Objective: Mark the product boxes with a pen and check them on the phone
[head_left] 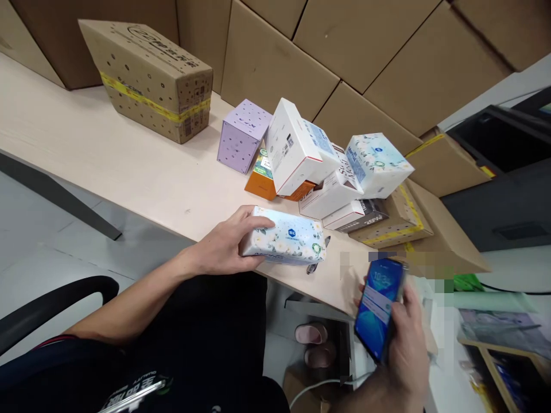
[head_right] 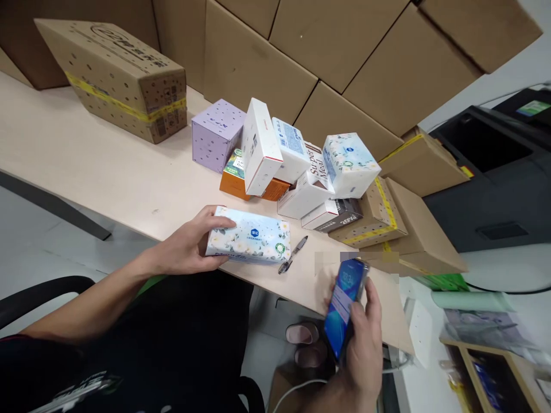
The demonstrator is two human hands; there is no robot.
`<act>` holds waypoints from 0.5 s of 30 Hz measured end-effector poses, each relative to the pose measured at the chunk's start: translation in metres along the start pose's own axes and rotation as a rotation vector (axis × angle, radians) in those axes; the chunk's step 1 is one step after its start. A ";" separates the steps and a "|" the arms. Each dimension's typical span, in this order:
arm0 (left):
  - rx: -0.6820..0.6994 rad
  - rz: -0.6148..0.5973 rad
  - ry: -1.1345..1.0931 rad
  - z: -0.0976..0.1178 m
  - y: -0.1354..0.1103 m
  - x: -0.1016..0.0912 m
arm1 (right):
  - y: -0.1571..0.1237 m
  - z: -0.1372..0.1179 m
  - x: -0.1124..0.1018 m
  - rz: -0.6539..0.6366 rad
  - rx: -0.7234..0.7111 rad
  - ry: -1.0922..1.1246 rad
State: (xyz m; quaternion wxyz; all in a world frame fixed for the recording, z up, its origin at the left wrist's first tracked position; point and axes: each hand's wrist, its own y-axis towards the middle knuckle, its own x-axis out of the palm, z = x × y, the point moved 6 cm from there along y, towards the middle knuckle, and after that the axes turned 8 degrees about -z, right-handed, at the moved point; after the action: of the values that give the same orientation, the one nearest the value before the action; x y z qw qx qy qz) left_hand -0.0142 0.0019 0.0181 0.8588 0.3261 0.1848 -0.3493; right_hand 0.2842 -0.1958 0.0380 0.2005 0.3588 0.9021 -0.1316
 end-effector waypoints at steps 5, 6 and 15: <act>0.029 0.053 0.019 0.007 -0.016 -0.017 | 0.045 0.028 -0.027 0.074 0.029 -0.623; 0.015 0.073 0.034 0.008 -0.022 -0.026 | 0.052 0.033 -0.028 0.069 0.019 -0.711; -0.374 0.565 0.359 0.006 -0.095 -0.135 | 0.077 0.047 -0.020 0.020 0.103 -0.946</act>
State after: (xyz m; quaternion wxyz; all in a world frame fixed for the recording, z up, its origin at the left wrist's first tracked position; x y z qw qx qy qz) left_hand -0.1750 0.0109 0.0547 0.9199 0.2578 0.2955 0.0036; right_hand 0.3640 -0.1711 -0.0016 0.5727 0.2776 0.7004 -0.3230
